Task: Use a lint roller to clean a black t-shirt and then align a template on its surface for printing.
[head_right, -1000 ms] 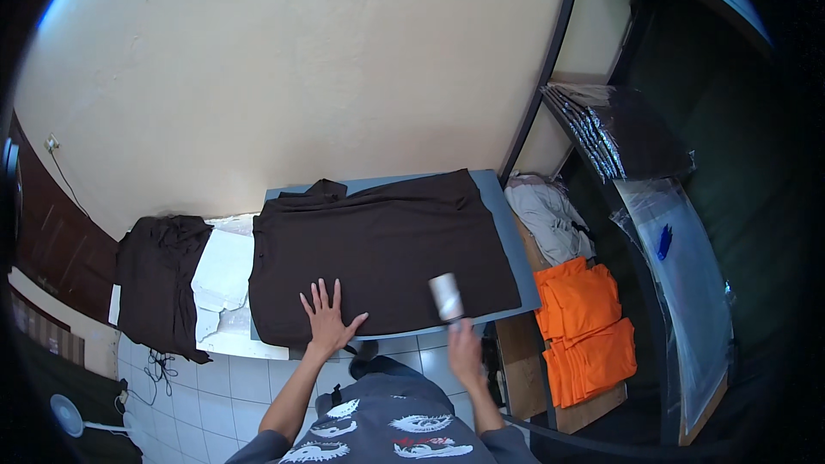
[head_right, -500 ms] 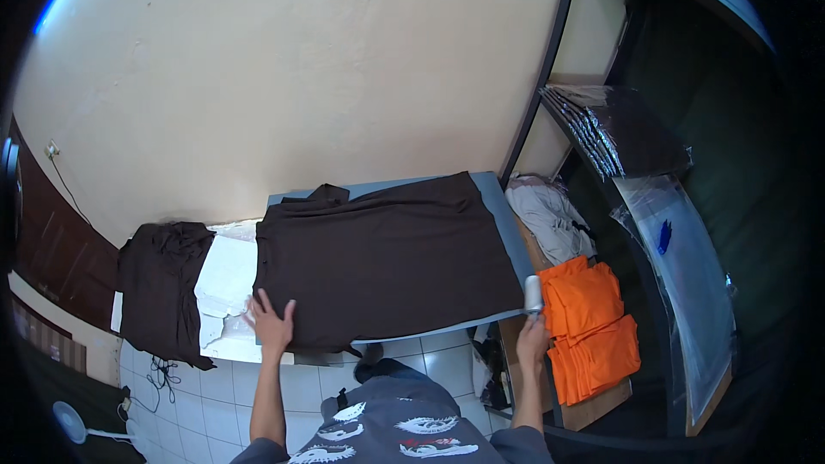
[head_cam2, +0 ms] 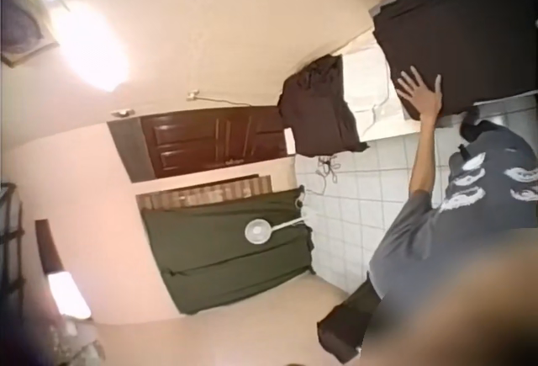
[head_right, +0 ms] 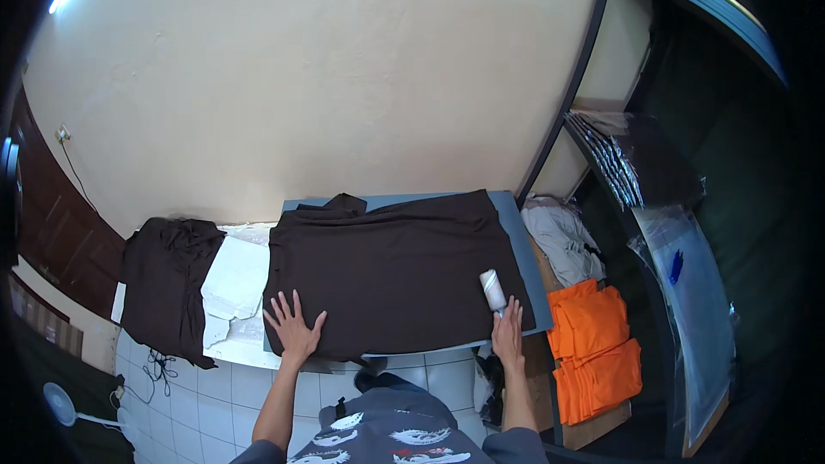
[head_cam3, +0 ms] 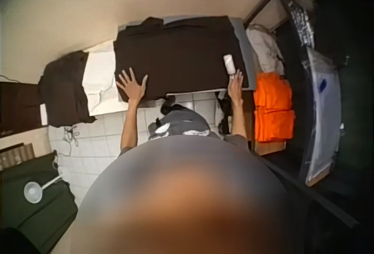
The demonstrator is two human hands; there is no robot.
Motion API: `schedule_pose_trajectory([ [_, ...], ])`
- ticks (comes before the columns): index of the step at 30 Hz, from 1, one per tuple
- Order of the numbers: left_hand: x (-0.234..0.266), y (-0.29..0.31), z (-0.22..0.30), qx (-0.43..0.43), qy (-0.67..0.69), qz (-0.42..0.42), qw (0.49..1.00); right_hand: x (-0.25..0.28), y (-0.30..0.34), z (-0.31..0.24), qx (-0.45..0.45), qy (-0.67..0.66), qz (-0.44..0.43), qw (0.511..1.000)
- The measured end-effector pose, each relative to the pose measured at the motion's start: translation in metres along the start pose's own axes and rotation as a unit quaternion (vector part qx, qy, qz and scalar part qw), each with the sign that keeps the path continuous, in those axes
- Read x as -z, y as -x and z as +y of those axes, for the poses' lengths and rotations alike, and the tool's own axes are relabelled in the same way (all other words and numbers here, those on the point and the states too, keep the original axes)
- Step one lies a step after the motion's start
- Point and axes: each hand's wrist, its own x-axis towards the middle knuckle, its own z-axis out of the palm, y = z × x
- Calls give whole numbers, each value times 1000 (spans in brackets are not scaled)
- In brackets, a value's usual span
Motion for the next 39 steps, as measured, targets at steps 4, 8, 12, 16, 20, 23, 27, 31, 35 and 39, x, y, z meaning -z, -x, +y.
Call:
schedule_pose_trajectory([
  [4,21,20,-7,28,-19,-37,999,3,27,5,35,22,-3,999],
  [8,51,39,-8,111,-14,-98,989,16,54,-5,-29,-18,-15,999],
  [12,42,44,-19,226,-128,-96,961,14,75,-48,13,51,75,996],
  [16,24,29,-11,67,26,23,997,-11,102,-96,-4,-6,58,998],
  [20,12,27,-7,8,0,8,1000,-28,108,-111,32,-15,22,999],
  [23,7,26,-26,49,3,29,998,-30,95,-88,-11,2,77,997],
  [27,14,26,-41,134,-12,9,991,9,55,-51,-111,79,99,986],
  [31,18,18,-49,216,-23,-51,975,30,22,5,-202,143,174,953],
  [35,27,14,-31,177,-65,11,982,37,11,-8,-226,106,201,947],
  [39,28,17,24,6,31,44,999,-3,35,-81,-74,-15,159,984],
])
